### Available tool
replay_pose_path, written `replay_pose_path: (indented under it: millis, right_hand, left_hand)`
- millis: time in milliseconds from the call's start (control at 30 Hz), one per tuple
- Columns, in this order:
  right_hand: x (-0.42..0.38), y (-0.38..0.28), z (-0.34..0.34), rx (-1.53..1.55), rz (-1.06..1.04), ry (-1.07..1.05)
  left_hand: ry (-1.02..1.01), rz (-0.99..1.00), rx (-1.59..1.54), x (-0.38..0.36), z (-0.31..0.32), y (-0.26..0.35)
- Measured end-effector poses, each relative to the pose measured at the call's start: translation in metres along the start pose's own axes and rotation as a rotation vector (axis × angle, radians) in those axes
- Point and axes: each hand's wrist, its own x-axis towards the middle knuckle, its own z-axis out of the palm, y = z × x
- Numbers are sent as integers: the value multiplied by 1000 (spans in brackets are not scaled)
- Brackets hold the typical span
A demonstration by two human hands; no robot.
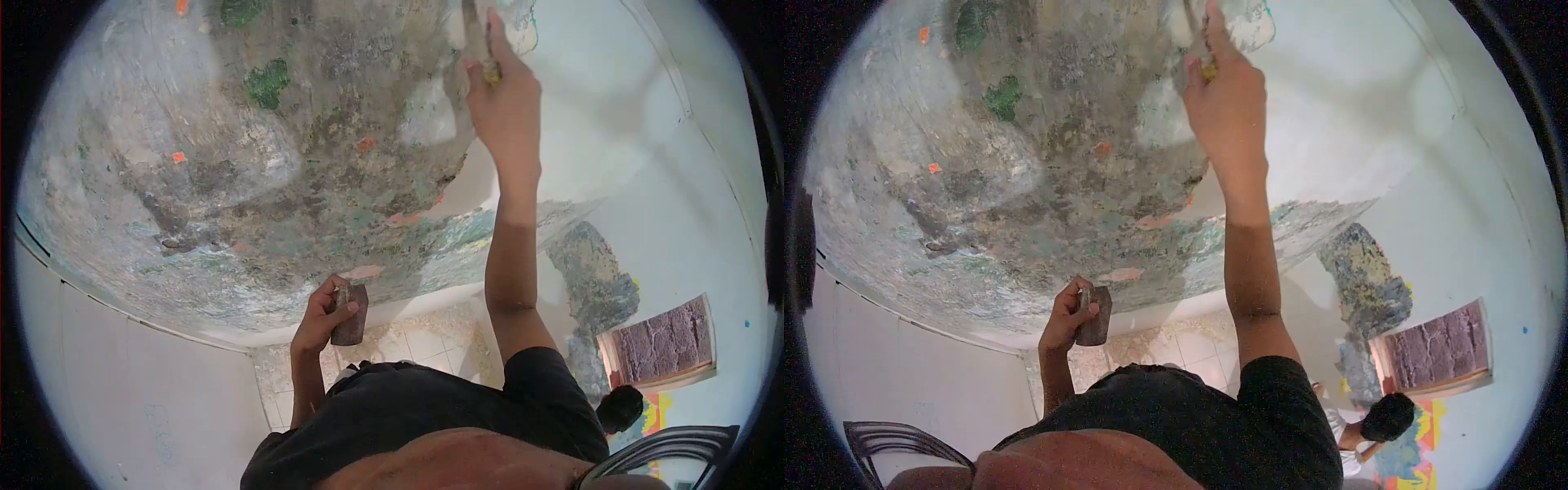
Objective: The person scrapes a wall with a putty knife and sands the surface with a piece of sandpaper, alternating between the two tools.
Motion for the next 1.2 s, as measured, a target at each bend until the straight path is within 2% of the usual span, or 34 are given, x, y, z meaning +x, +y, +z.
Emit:
replay_pose_path:
  millis: [33,133,233,333,433,533,633,733,833,933,1033,1133,1200]
  right_hand:
    - [2,4,0,27,-63,41]
    - [9,-8,3,-21,97,13]
    - [-6,12,9,40,-23,30]
    - [13,14,4,65,-6,47]
    - [3,4,-2,-69,157,-116]
    - [0,8,-5,97,-20,-62]
    - [14,3,-6,50,-45,-21]
    - [-2,-3,-9,74,138,-140]
    - [12,10,-2,121,11,-27]
    - [7,-2,-6,68,-4,13]
    - [-3,32,6,-26,-158,11]
    - [19,6,-7,103,39,5]
    - [9,11,-10,105,8,-30]
  left_hand:
    - [6,9,15,1,-1,-1]
    - [4,8,36,1,-4,-6]
    - [11,25,16,3,-4,-4]
    - [25,4,13,0,3,0]
    - [12,1,23,-1,4,-1]
    - [18,26,27,4,8,-1]
    - [-21,-5,43,5,10,-1]
    - [-25,4,40,5,14,-3]
    - [5,22,38,5,17,-4]
    - [-4,9,26,2,21,-3]
    - [-4,28,26,5,20,1]
    - [2,4,18,1,18,0]
    - [-3,-2,28,1,16,-1]
